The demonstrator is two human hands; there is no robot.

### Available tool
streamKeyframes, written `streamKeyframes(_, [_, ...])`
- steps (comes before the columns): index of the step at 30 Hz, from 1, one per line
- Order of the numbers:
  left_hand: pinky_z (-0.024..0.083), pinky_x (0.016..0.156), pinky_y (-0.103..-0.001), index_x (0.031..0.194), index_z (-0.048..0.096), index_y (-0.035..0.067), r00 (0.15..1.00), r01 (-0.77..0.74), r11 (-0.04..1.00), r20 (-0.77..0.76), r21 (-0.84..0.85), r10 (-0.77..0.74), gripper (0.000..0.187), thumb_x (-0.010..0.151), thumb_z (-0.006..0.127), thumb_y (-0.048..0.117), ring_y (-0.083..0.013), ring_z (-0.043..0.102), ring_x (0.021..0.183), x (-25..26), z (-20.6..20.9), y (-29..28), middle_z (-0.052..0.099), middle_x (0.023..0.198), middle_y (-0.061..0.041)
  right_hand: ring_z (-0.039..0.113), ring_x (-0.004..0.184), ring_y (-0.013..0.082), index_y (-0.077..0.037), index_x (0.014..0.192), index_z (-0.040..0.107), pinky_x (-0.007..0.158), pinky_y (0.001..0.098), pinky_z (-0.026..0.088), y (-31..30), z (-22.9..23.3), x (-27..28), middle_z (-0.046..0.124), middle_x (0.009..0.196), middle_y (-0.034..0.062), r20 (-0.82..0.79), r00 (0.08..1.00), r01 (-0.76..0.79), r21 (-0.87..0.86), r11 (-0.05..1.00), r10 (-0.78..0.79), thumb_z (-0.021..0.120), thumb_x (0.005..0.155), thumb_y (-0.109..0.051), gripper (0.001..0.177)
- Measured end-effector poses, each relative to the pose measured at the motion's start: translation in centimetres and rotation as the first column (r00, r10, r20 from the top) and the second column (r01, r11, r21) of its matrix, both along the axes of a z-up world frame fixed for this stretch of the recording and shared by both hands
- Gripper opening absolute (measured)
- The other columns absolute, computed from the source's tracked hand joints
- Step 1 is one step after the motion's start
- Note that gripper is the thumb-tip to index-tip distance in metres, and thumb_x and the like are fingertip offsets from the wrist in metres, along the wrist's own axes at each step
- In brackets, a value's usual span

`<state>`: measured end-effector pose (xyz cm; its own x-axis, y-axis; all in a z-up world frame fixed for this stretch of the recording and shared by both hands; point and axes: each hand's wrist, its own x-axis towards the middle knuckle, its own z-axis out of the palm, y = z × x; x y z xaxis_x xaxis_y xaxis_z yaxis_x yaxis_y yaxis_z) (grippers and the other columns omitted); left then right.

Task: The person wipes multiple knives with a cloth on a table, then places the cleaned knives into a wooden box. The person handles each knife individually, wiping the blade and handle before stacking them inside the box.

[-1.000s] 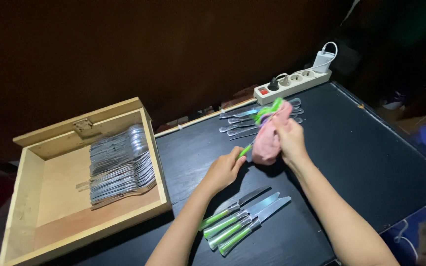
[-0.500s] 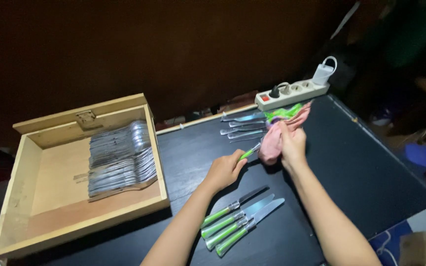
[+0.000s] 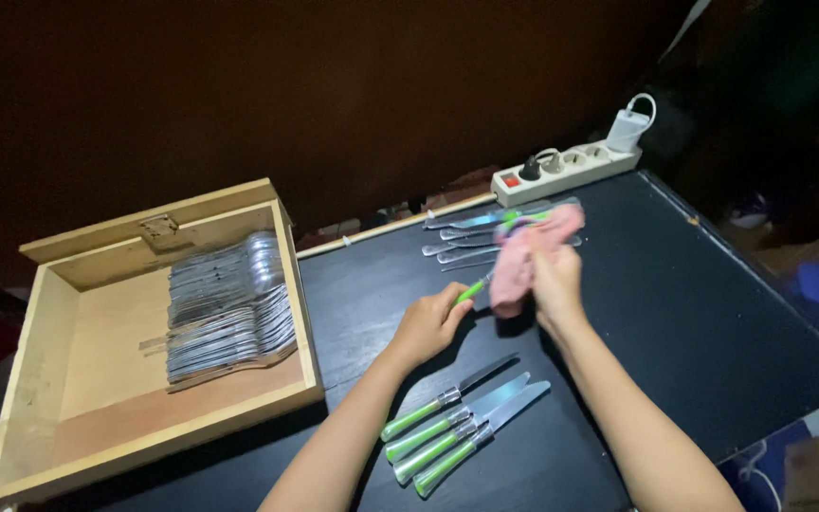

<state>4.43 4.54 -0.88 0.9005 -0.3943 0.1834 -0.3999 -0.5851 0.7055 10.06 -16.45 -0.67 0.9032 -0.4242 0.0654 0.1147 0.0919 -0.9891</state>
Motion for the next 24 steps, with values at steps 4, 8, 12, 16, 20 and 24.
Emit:
streamKeyframes(4, [0.054,0.084,-0.056,0.126,0.054,0.024,0.999,-0.035,0.999,-0.014,0.017,0.036,0.024,0.103,0.048,0.030,-0.0466,0.069,0.095,0.2,-0.9,0.4,0.072,0.089,-0.019,0.065,0.061,0.0126,-0.006,0.092,0.071,0.052,0.0297,0.054,1.6,-3.0,0.6,0.070,0.073,0.0075,-0.051,0.986,-0.160,0.015,0.987,0.161,0.075,0.093,-0.036,0.031])
streamKeyframes(8, [0.054,0.083,-0.057,0.124,0.054,0.020,0.999,-0.028,0.999,-0.018,-0.018,0.028,0.025,0.106,0.046,0.035,-0.0492,0.069,0.093,-0.7,0.2,0.1,0.071,0.088,-0.022,0.060,0.062,0.0100,-0.010,0.085,0.074,0.056,0.0295,0.051,-1.0,0.8,0.1,0.069,0.069,0.0058,0.040,0.986,-0.145,-0.246,0.958,0.159,0.074,0.094,-0.029,0.022])
streamKeyframes(12, [0.055,0.082,-0.055,0.123,0.054,0.020,0.999,-0.035,0.999,0.016,0.037,0.034,0.024,0.106,0.047,0.035,-0.0466,0.070,0.092,-0.6,-0.5,0.1,0.072,0.086,-0.020,0.060,0.061,0.0058,-0.011,0.088,0.069,0.055,0.0237,0.051,0.5,3.1,-1.5,0.066,0.072,-0.0015,0.101,0.994,-0.043,0.033,0.999,0.039,0.070,0.097,-0.030,0.021])
streamKeyframes(16, [0.054,0.082,-0.056,0.121,0.052,0.021,0.999,-0.047,0.999,-0.023,0.017,0.047,0.020,0.105,0.046,0.031,-0.0471,0.069,0.091,-0.1,-0.8,0.3,0.071,0.082,-0.017,0.063,0.058,0.0072,-0.010,0.082,0.068,0.052,0.0240,0.053,2.9,-0.2,-1.5,0.065,0.066,-0.0016,0.013,0.966,-0.260,0.032,0.965,0.259,0.069,0.098,-0.036,0.029])
streamKeyframes(20, [0.054,0.080,-0.054,0.121,0.053,0.022,0.999,-0.051,0.999,-0.015,-0.004,0.051,0.020,0.106,0.046,0.034,-0.0471,0.069,0.089,-1.1,0.3,-0.3,0.071,0.084,-0.019,0.053,0.055,0.0093,-0.007,0.076,0.068,0.049,0.0265,0.044,0.0,-0.8,0.5,0.060,0.063,0.0014,0.060,0.993,-0.088,-0.149,0.985,0.098,0.068,0.087,-0.014,0.013])
streamKeyframes(24, [0.054,0.077,-0.056,0.119,0.055,0.020,0.995,-0.067,0.997,0.071,0.022,0.065,0.021,0.105,0.048,0.035,-0.0469,0.070,0.085,-0.9,-1.2,-0.6,0.070,0.081,-0.021,0.054,0.058,0.0093,-0.004,0.086,0.069,0.054,0.0264,0.047,-4.8,-0.4,2.3,0.056,0.072,0.0019,0.186,0.968,0.163,0.058,0.985,-0.171,0.061,0.081,-0.004,0.009])
